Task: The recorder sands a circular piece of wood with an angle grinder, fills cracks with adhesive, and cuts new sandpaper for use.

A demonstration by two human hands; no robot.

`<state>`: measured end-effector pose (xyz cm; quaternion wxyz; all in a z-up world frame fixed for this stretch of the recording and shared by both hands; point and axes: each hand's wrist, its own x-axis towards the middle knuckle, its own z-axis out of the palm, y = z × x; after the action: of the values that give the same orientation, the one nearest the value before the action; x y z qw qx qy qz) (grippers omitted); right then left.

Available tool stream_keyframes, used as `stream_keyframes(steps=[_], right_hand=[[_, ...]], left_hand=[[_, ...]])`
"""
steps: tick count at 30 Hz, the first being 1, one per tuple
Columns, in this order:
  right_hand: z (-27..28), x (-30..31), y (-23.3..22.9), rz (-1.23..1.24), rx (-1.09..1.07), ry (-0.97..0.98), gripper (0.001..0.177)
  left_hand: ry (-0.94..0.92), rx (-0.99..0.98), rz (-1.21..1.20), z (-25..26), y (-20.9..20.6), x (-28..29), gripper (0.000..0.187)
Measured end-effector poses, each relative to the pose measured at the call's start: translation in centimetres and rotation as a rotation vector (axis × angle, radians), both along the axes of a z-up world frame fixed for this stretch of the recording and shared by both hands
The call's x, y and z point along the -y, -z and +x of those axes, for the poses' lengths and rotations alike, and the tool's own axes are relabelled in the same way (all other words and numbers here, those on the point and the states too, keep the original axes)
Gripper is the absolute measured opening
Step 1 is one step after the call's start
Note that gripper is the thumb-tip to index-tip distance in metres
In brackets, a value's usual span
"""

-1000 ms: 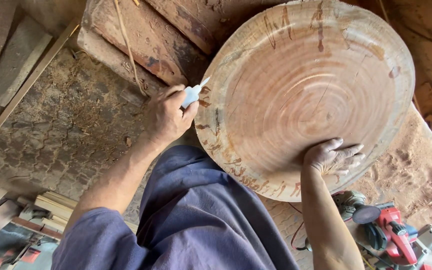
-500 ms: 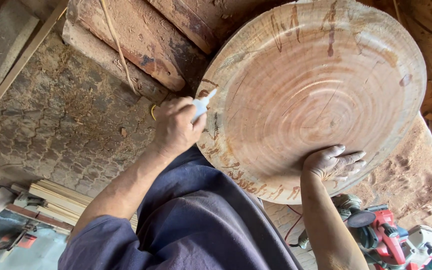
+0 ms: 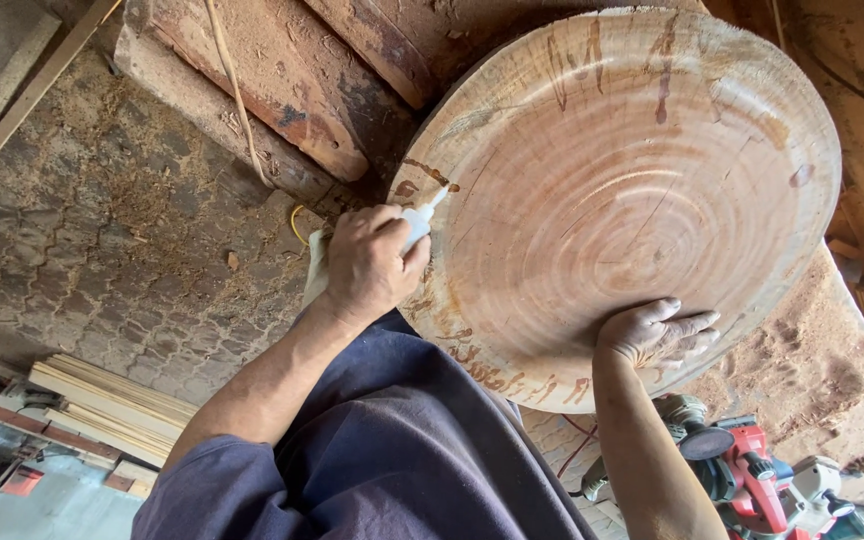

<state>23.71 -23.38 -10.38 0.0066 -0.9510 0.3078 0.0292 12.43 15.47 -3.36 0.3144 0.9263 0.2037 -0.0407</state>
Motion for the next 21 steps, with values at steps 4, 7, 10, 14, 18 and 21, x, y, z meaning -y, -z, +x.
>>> stream_keyframes(steps=[4,7,10,14,18,21], right_hand=[[-0.1,0.4,0.3,0.011,0.012,-0.004,0.062],[-0.2,0.7,0.4,0.011,0.001,0.001,0.062],[-0.2,0.9,0.4,0.020,-0.003,0.010,0.062],[-0.3,1.1,0.7,0.023,0.002,0.008,0.062],[-0.3,1.7,1.3,0.012,0.006,-0.002,0.063],[-0.3,0.4,0.4,0.028,0.009,0.003,0.061]], left_hand=[[-0.029,0.024,-0.012,1.8,-1.6,-0.2,0.021],[-0.077,0.034,-0.035,1.7,-1.2,-0.7,0.020],[-0.094,0.043,-0.009,1.0,0.3,-1.2,0.018],[-0.091,0.049,0.064,1.2,0.0,-1.4,0.020],[-0.033,0.053,-0.039,3.7,-1.7,-1.0,0.022],[-0.036,0.093,-0.048,5.1,-1.4,-0.8,0.025]])
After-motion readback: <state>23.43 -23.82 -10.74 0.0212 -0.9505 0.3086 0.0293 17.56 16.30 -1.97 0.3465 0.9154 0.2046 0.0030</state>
